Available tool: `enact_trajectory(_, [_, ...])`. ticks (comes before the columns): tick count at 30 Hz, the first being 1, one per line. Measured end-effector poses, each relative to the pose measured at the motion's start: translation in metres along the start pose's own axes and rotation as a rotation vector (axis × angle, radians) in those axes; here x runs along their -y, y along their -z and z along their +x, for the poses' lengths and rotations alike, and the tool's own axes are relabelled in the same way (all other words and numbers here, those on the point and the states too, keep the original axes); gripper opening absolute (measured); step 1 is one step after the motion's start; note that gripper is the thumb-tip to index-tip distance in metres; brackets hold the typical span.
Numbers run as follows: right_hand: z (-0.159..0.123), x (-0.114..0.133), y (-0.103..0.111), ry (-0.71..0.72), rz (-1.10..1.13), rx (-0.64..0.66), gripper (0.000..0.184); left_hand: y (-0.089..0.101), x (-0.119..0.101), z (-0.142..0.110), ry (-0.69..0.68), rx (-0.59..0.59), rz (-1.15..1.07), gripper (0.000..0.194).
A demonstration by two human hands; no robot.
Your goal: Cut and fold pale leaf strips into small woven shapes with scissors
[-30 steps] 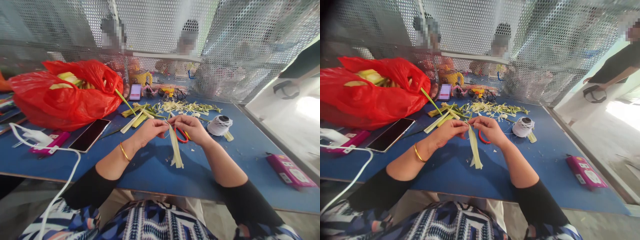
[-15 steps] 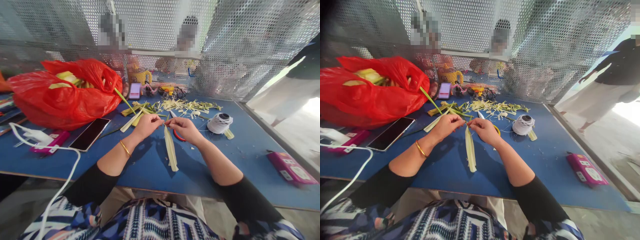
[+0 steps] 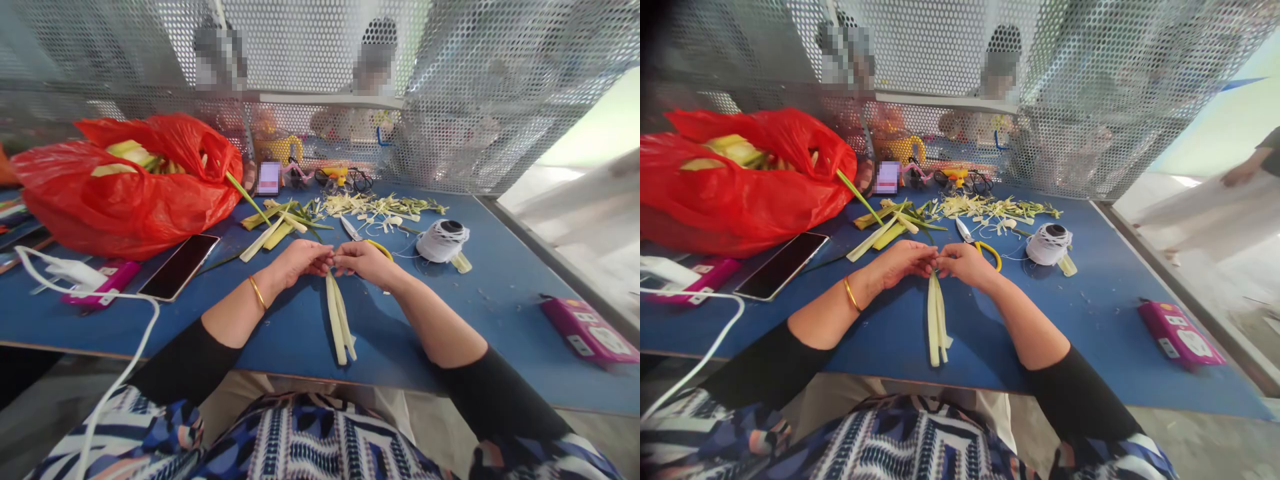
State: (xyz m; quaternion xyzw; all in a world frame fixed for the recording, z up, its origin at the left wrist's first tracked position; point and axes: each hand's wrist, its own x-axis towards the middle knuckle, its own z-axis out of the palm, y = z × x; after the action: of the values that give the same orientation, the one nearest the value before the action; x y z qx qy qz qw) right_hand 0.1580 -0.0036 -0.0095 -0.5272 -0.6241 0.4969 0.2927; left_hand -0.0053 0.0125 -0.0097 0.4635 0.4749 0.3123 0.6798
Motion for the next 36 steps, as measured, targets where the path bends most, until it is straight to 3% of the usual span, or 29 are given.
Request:
enact_trajectory(6, [-0.002,0.006,0.003,-0.06,-0.084,-0.067,0.017,-0.002,0.005,0.001,0.034,0.058,0.026,0.008])
enact_trajectory(18, [-0.006,0.013,0.004,-0.158,-0.133,-0.085,0.02,-0.005,0.009,0.005,0.087,-0.054,-0.023,0.011])
enact_trajectory(26, [-0.006,0.01,0.013,-0.126,-0.172,-0.004,0.018,-0.004,0.011,0.007,0.091,-0.065,-0.055,0.008])
enact_trajectory(33, [0.0,0.003,0.011,-0.037,-0.169,-0.124,0.016,-0.003,0.012,0.007,0.076,-0.034,-0.028,0.008])
enact_trajectory(36, [0.0,0.003,0.014,-0.04,-0.198,-0.096,0.017,-0.001,0.013,0.009,0.074,-0.03,-0.07,0.008])
